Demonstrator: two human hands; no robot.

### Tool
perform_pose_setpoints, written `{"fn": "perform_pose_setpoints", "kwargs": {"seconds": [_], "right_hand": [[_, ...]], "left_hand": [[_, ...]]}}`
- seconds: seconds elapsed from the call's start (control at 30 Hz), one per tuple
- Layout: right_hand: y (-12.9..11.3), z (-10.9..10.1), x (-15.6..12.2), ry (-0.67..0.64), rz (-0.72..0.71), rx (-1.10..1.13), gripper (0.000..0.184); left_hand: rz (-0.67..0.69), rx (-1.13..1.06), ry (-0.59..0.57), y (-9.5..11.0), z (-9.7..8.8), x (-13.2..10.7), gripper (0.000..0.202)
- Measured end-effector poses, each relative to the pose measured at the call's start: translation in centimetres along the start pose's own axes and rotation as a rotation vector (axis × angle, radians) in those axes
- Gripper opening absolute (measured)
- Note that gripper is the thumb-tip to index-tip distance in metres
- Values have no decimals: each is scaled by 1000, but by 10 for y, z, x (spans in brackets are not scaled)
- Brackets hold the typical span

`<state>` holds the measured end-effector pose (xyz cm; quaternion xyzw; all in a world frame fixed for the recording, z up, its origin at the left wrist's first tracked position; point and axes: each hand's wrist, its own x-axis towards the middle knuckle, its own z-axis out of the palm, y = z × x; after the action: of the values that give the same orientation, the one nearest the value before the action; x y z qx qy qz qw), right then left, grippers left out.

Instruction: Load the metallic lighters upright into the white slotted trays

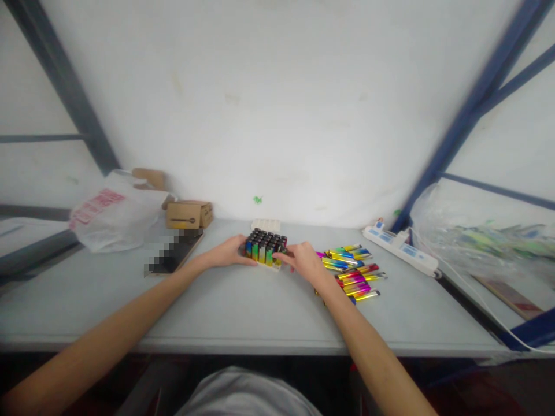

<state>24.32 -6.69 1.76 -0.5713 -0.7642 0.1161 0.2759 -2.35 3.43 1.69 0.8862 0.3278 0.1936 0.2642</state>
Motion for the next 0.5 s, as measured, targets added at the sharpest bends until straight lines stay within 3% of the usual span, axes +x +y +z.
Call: {"fn": "perform_pose_setpoints", "kwargs": {"seconds": [0.27,0.4,0.5], "right_hand": [[-7,4,0,-70,11,-210,55],[-4,1,1,-136,-30,-145,54],[7,-14,1,-125,-46,-100,52]], "left_hand": [[20,28,-3,-2,0,1,54],[12,34,7,-3,0,1,55],[2,29,-2,-3,-1,0,55]]}}
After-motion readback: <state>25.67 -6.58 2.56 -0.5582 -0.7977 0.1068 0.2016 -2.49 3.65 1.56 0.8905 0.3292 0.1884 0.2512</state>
